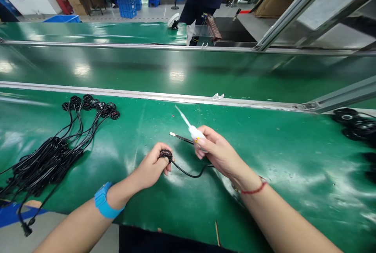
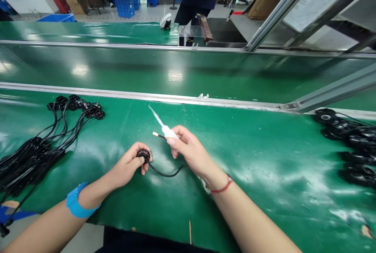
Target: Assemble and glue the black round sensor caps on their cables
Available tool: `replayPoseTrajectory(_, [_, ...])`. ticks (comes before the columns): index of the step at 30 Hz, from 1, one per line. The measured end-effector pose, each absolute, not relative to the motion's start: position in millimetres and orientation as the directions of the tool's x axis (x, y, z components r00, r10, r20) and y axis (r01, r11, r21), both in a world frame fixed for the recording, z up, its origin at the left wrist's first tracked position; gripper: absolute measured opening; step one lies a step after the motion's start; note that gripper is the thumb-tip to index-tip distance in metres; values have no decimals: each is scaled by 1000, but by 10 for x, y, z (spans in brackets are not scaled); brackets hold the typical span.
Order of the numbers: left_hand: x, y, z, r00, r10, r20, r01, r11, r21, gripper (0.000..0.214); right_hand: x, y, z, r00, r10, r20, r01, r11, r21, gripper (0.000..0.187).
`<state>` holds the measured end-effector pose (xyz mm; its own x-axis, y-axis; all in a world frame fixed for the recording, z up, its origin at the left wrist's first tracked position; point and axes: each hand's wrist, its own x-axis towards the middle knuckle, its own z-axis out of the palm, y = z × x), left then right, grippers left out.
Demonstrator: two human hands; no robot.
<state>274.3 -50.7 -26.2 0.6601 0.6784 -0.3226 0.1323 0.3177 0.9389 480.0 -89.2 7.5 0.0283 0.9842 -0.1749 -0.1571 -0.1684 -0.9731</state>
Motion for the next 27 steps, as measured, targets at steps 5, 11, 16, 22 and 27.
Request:
replayPoseTrajectory(5, [2760,-520,-179,658,670,-345,122,358,926,15,4932,-1234,-18,116,967,-226,-286,-185,-940,42])
replayPoseTrajectory(11, [2760,-556,-117,666,646,-372,117,403,908,13,4958,-1319,-60,166,952,-258,-398,-174,-901,36])
replayPoseTrajectory(16, [2769,-537,-112,645,662,-381,94,426,900,14,4911,-1291,-97,166,937,-307,-455,-203,-867,34])
replayPoseTrajectory(22, [2749,-510,-101,622,670,-404,108,438,893,13,4880,-1341,-82,131,945,-301,-437,-217,-873,32])
replayPoseTrajectory(27, [2725,-505,-101,619,657,-431,140,448,883,14,4899,-1368,-55,213,934,-288,-410,-183,-894,31])
